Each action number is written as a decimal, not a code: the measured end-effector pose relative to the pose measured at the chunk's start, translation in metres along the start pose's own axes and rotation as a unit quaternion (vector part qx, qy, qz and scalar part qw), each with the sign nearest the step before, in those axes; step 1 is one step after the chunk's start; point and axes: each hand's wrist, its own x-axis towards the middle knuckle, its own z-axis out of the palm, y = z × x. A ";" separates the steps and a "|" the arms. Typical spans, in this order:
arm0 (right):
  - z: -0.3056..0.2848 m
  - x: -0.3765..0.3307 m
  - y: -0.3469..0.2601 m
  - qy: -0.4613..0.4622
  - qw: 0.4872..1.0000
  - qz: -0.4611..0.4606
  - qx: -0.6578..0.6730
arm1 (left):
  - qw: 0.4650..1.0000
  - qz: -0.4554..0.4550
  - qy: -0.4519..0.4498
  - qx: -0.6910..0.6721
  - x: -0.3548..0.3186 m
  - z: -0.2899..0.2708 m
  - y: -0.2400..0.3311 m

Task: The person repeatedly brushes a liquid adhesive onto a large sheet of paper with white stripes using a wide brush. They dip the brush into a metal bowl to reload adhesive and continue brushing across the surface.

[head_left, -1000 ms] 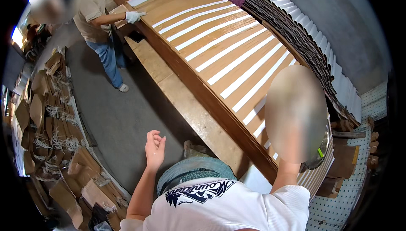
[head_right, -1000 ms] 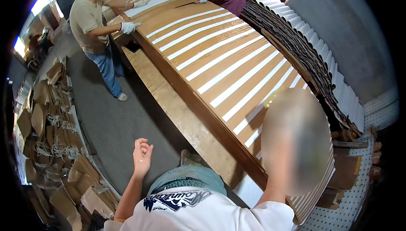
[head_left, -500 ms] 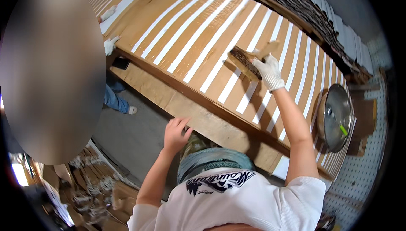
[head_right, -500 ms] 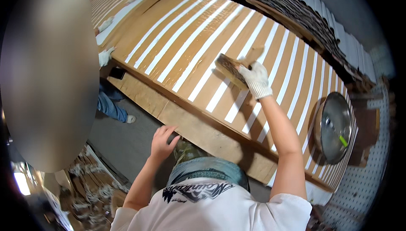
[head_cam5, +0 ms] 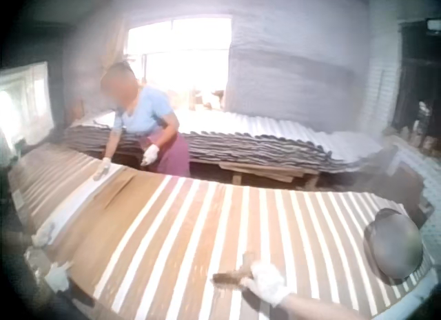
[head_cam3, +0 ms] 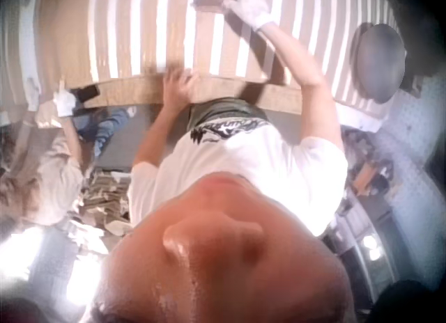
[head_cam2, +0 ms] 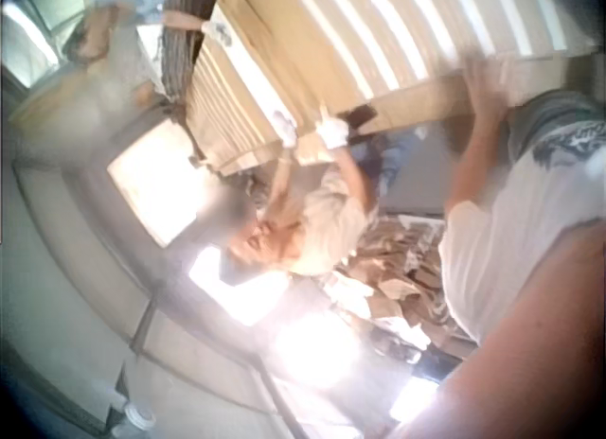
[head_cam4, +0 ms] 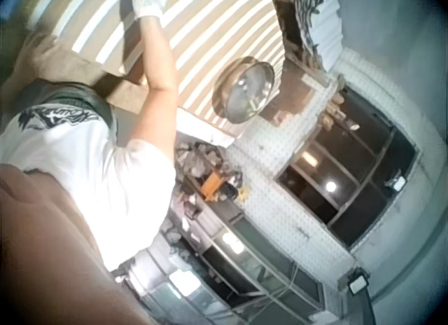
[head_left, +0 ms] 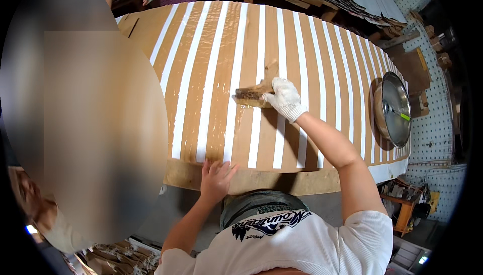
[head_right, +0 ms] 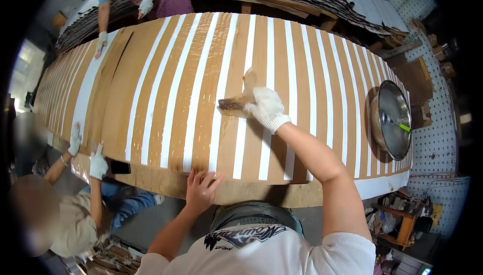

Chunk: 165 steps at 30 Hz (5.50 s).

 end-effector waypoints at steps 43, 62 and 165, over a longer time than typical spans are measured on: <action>0.050 -0.039 -0.057 0.016 0.973 -0.227 -0.027 | 0.992 -0.038 0.004 -0.117 -0.005 -0.008 0.005; 0.016 -0.149 -0.006 -0.022 0.981 -0.161 0.111 | 0.990 -0.108 0.051 -0.080 -0.016 0.005 0.041; -0.018 0.194 0.296 0.221 0.973 -0.014 -0.069 | 0.977 -0.046 -0.208 -0.003 0.052 0.005 0.076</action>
